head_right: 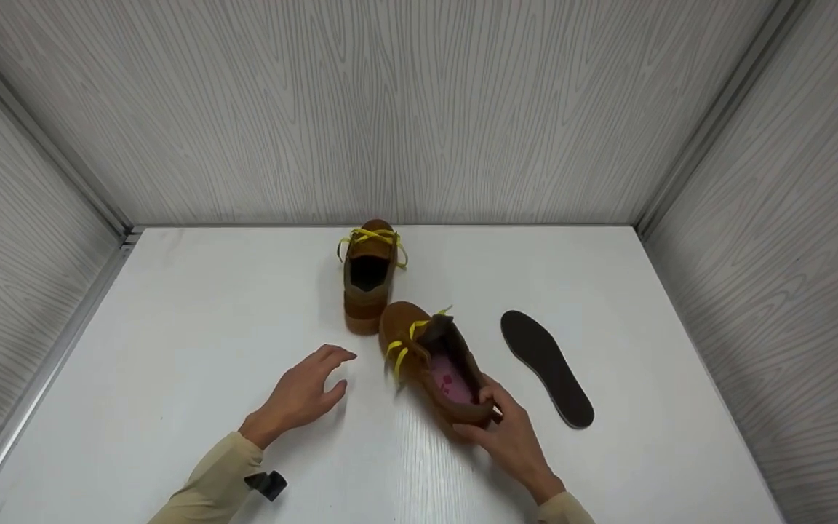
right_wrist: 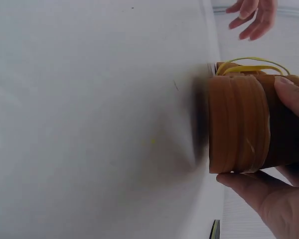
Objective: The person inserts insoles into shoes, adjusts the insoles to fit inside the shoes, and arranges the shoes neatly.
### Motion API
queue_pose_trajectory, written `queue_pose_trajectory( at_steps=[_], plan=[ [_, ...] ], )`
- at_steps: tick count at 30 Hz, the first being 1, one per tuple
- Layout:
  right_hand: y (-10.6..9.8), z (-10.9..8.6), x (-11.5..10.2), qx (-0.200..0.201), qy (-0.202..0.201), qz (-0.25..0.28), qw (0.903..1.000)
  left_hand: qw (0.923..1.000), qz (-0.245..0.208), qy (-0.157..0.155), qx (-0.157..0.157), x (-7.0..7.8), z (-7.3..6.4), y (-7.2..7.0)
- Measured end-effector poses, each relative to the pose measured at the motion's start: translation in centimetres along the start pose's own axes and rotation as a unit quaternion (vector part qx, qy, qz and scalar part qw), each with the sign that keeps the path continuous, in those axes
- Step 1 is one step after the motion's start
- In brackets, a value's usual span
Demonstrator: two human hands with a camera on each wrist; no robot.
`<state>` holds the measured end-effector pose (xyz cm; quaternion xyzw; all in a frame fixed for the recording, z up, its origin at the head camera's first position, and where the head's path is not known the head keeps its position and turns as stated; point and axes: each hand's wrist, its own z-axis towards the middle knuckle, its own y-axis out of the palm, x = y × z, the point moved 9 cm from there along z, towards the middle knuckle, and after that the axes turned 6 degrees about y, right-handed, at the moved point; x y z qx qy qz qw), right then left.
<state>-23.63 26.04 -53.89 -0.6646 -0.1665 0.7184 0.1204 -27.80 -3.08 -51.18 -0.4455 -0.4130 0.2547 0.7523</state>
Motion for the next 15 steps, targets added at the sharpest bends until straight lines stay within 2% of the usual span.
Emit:
queue_pose_trajectory(
  at_steps=[7, 12, 15],
  plan=[
    [-0.2, -0.3, 0.4, -0.024, 0.006, -0.029, 0.9993, 0.9999, -0.012, 0.004, 0.0, 0.4, 0.0, 0.5],
    [0.0, 0.2, -0.2, -0.073, 0.005, -0.037, 0.9966, 0.9998, -0.021, 0.005, -0.002, 0.6, 0.3, 0.8],
    [-0.2, 0.7, -0.4, -0.1, 0.022, -0.036, 0.9941, 0.9997, -0.025, 0.008, -0.001, 0.8, 0.7, 0.9]
  ],
)
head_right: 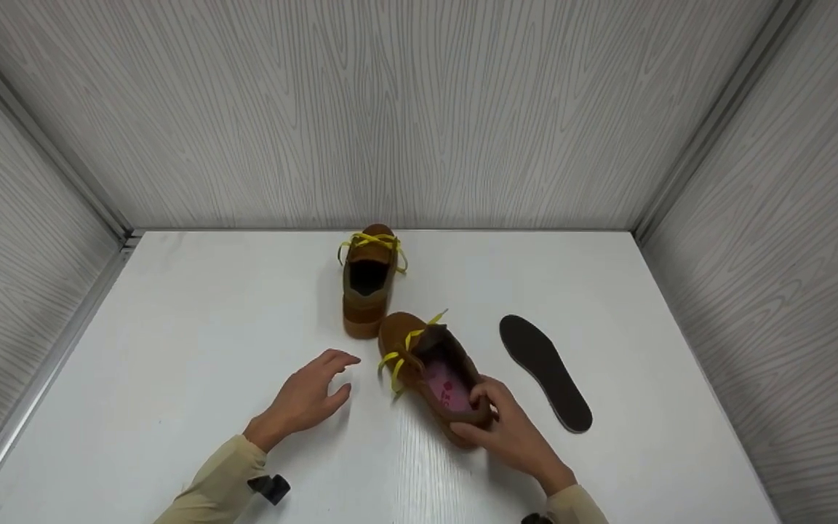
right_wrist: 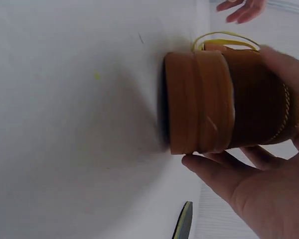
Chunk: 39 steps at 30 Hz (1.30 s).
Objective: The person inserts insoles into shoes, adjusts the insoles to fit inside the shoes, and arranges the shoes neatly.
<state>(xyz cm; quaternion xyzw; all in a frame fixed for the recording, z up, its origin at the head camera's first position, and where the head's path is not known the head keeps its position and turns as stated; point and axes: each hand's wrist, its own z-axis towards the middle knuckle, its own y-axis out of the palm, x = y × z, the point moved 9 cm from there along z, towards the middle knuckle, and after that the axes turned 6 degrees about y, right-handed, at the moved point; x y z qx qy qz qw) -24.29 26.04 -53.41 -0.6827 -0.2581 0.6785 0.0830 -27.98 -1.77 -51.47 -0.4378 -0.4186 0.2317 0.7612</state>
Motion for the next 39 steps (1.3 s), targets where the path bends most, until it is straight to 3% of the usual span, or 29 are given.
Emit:
queue_pose_trajectory(
  at_steps=[4, 7, 9, 12, 15, 18, 23, 27, 34, 37, 39],
  plan=[
    [-1.0, 0.9, -0.9, 0.002, 0.005, 0.02, 0.9998, 1.0, -0.005, 0.005, 0.003, 0.5, 0.6, -0.2],
    [-1.8, 1.8, -3.0, 0.023, -0.007, 0.032, 0.9992, 0.9998, -0.018, 0.007, 0.004, 1.1, 1.2, -0.4],
    [-2.3, 2.5, -4.8, 0.036, -0.012, 0.025, 0.999, 0.9993, -0.036, 0.005, 0.003, 1.5, 1.7, -0.5],
    [-2.8, 3.9, -5.7, 0.042, -0.015, 0.006, 0.999, 0.9977, -0.068, -0.002, 0.004, 2.1, 2.5, -0.8],
    [-2.8, 5.5, -4.8, 0.035, -0.002, -0.027, 0.999, 0.9965, -0.084, -0.004, 0.006, 2.5, 3.1, -1.0],
    [-1.9, 6.7, -3.8, -0.002, 0.037, -0.082, 0.996, 0.9961, -0.088, -0.003, 0.011, 2.6, 3.5, -0.9],
    [0.2, 7.8, -3.9, -0.063, 0.047, -0.195, 0.9777, 0.994, -0.106, -0.005, 0.03, 2.8, 3.5, -0.7],
    [1.1, 7.9, -4.0, -0.064, 0.043, -0.242, 0.9672, 0.9913, -0.12, 0.001, 0.053, 3.2, 3.6, -0.9],
    [1.1, 7.8, -3.5, -0.046, 0.072, -0.26, 0.9619, 0.9828, -0.14, 0.03, 0.117, 4.6, 5.3, -2.3],
    [1.2, 7.8, -3.5, -0.04, 0.072, -0.27, 0.9592, 0.9876, -0.11, 0.031, 0.107, 5.7, 6.5, -2.6],
    [1.3, 7.8, -3.5, -0.033, 0.071, -0.277, 0.9576, 0.9935, -0.072, 0.025, 0.085, 6.5, 7.4, -2.4]
  ],
)
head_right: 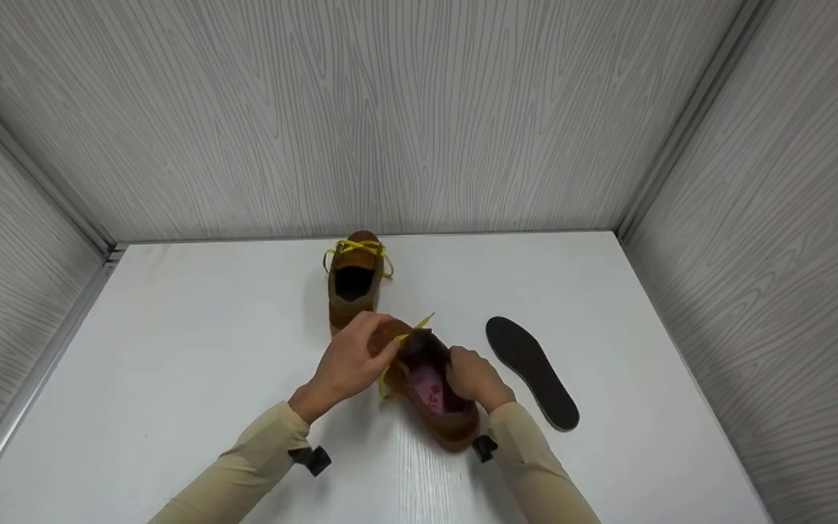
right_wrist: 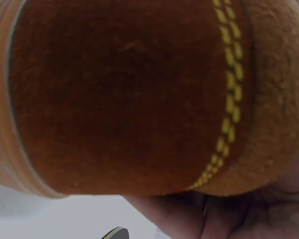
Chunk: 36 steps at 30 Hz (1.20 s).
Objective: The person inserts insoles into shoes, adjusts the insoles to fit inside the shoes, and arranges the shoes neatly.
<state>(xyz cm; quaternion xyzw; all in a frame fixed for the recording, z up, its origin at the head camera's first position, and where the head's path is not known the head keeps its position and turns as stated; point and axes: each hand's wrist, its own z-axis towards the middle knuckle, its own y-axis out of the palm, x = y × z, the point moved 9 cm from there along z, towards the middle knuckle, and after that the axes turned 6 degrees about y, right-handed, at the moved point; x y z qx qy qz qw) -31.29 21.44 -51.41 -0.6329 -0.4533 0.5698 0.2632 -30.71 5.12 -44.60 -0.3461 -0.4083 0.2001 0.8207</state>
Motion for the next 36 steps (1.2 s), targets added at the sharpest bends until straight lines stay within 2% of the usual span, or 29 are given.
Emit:
queue_pose_trajectory(
  at_steps=[3, 7, 11, 14, 18, 20, 25, 28, 33, 36],
  plan=[
    [0.1, 0.0, -0.2, 0.013, -0.012, -0.012, 0.9998, 0.9963, 0.075, 0.002, -0.041, 1.0, 1.5, 1.0],
    [0.1, 0.1, -0.4, 0.024, -0.016, -0.014, 0.9995, 0.9828, 0.167, 0.002, -0.079, 1.5, 3.0, 2.2],
    [0.4, 0.3, -0.8, 0.022, -0.013, -0.021, 0.9995, 0.9734, 0.214, -0.007, -0.081, 0.8, 3.6, 2.3],
    [0.7, 0.2, -1.3, 0.022, -0.021, -0.033, 0.999, 0.972, 0.223, 0.001, -0.073, 0.2, 3.7, 2.0],
    [0.5, 0.1, -1.6, 0.039, -0.033, -0.048, 0.9975, 0.9748, 0.211, 0.009, -0.072, -0.9, 3.7, 1.9],
    [0.4, 0.0, -1.7, 0.048, -0.038, -0.054, 0.9967, 0.9784, 0.195, 0.001, -0.068, -1.7, 3.8, 1.8],
    [0.4, -0.2, -1.8, 0.05, -0.044, -0.051, 0.9965, 0.991, 0.117, -0.04, -0.052, -4.6, 3.5, 1.8],
    [0.5, -0.3, -1.6, 0.055, -0.042, -0.054, 0.9961, 0.9949, 0.063, -0.06, -0.05, -6.2, 3.0, 2.4],
    [0.5, -0.3, -1.5, 0.072, -0.043, -0.062, 0.9946, 0.9925, -0.019, -0.107, -0.056, -8.5, 2.2, 3.6],
    [0.5, -0.1, -1.8, 0.071, -0.052, -0.059, 0.9943, 0.9894, -0.043, -0.131, -0.047, -9.4, 1.8, 3.8]
  ],
)
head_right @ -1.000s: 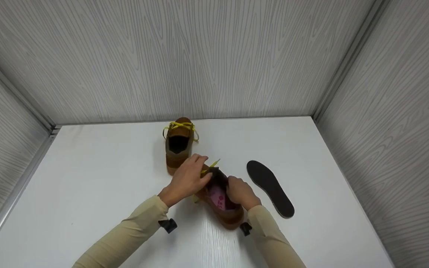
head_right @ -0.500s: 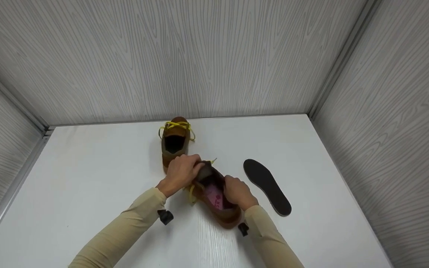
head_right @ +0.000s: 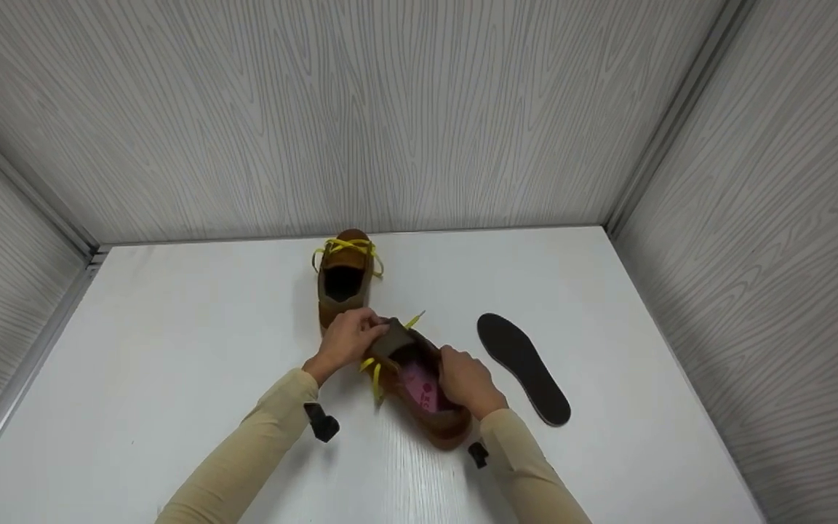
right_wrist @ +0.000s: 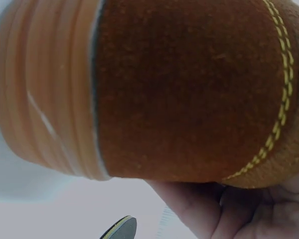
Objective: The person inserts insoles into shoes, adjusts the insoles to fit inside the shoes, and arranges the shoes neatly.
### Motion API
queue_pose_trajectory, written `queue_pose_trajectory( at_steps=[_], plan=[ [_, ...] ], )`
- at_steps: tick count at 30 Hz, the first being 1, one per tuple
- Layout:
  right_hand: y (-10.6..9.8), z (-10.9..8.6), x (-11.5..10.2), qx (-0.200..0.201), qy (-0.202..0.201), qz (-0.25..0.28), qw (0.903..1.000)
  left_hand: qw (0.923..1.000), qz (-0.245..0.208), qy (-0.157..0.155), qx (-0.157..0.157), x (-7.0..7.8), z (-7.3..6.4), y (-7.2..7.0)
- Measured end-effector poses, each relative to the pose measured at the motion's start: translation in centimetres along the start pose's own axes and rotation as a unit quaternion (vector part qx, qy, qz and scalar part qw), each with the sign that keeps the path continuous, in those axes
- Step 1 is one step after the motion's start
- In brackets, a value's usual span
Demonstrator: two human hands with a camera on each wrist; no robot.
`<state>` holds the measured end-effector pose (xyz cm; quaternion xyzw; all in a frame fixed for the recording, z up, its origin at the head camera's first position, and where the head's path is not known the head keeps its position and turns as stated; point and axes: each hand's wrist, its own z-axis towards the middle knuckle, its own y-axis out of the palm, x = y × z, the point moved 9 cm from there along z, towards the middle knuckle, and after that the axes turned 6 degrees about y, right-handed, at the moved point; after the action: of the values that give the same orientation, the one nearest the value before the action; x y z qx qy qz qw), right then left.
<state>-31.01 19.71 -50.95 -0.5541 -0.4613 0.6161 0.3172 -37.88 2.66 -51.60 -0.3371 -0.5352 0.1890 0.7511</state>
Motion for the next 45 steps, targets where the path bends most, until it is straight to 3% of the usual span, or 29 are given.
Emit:
queue_pose_trajectory(
  at_steps=[11, 13, 16, 18, 20, 23, 25, 28, 32, 39, 42, 45],
  plan=[
    [0.3, 0.4, -0.3, 0.005, 0.01, -0.002, 0.9999, 0.9989, -0.029, -0.013, 0.034, -0.9, -0.7, -0.5],
    [0.4, 0.5, -0.4, 0.006, 0.008, -0.002, 0.9999, 0.9969, -0.039, -0.03, 0.062, -1.3, -1.3, -0.8],
    [0.4, 0.6, -0.6, 0.008, 0.003, -0.006, 0.9999, 0.9894, -0.044, -0.036, 0.134, -1.1, -2.8, -2.0],
    [0.3, 0.6, -0.5, 0.01, 0.003, -0.011, 0.9999, 0.9838, -0.04, -0.01, 0.174, 0.2, -4.0, -2.8],
    [0.2, 0.6, -0.3, 0.01, 0.008, -0.015, 0.9998, 0.981, -0.02, 0.031, 0.191, 2.2, -5.1, -3.1],
    [0.1, 0.8, 0.1, 0.009, 0.021, -0.017, 0.9996, 0.9824, -0.001, 0.079, 0.169, 4.9, -6.3, -2.5],
    [0.1, 1.0, 0.2, 0.01, 0.029, -0.017, 0.9994, 0.9876, 0.012, 0.073, 0.139, 5.7, -6.9, -1.5],
    [0.4, 1.1, 0.3, 0.006, 0.034, -0.017, 0.9993, 0.9954, 0.031, 0.025, 0.087, 5.4, -7.3, 0.1],
    [0.8, 1.3, -0.1, 0.0, 0.022, -0.016, 0.9996, 0.9979, 0.048, -0.024, 0.035, 4.1, -7.5, 1.9],
    [0.7, 1.8, -0.3, -0.017, -0.003, 0.014, 0.9998, 0.999, 0.025, -0.035, 0.011, 3.7, -7.5, 2.4],
    [0.7, 2.1, -0.1, -0.056, -0.019, 0.063, 0.9962, 0.9989, 0.036, -0.03, 0.006, 3.9, -7.3, 2.2],
    [0.7, 2.0, 0.3, -0.114, -0.04, 0.128, 0.9843, 0.9985, 0.044, -0.032, 0.002, 4.0, -7.1, 2.1]
  ],
)
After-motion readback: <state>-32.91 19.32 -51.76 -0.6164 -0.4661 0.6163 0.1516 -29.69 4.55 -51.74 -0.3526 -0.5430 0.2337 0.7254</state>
